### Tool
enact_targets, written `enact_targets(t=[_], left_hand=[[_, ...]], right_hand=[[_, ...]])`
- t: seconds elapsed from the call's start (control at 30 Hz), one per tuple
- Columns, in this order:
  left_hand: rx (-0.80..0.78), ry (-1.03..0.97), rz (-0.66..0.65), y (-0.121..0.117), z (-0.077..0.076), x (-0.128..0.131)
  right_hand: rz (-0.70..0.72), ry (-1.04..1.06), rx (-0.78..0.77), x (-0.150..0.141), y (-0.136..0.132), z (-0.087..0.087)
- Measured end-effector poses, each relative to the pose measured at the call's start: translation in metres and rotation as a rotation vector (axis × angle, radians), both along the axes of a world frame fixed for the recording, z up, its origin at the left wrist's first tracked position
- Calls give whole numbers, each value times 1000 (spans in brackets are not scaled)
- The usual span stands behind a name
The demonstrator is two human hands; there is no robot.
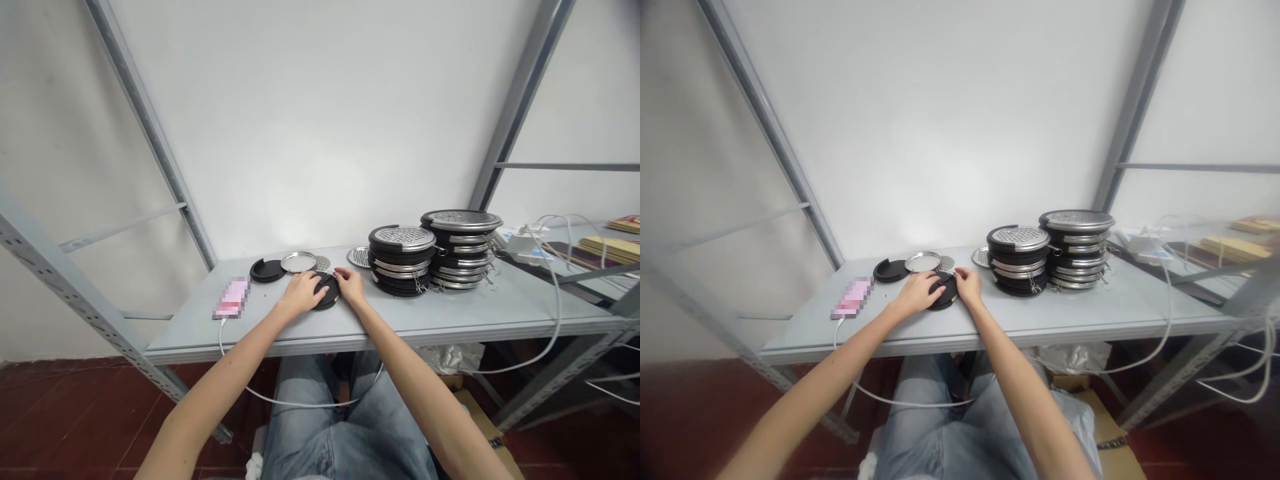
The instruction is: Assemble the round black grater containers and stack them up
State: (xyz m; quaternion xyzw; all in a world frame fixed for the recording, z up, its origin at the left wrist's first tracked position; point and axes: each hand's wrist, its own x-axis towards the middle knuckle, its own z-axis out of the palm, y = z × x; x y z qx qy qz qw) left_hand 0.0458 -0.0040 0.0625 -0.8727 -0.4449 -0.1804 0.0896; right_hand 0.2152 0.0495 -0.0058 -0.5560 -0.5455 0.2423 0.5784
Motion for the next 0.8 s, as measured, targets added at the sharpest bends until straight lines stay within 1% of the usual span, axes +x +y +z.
enact_targets(t=[0.03, 0.13, 0.23, 0.33, 0.4, 0.63, 0.8], left_hand=[[-24, -21, -34, 10, 0, 0], [-109, -146, -16, 37, -7, 5], [-159, -214, -29, 51, -20, 13], [-179, -194, -70, 52, -31, 18], [-197, -184, -67, 50, -34, 18], [-205, -189, -17, 50, -36, 15], [-187, -192, -19, 46, -36, 16]], right_hand=[[0, -8, 3, 0, -1, 1], [-3, -37, 11, 2, -1, 2], [-6, -76, 11, 3, 0, 3], [15, -128, -1, 3, 0, 3], [34, -167, -10, 3, -1, 2], [63, -257, -35, 1, -3, 2], [45, -346, -35, -1, -7, 4]])
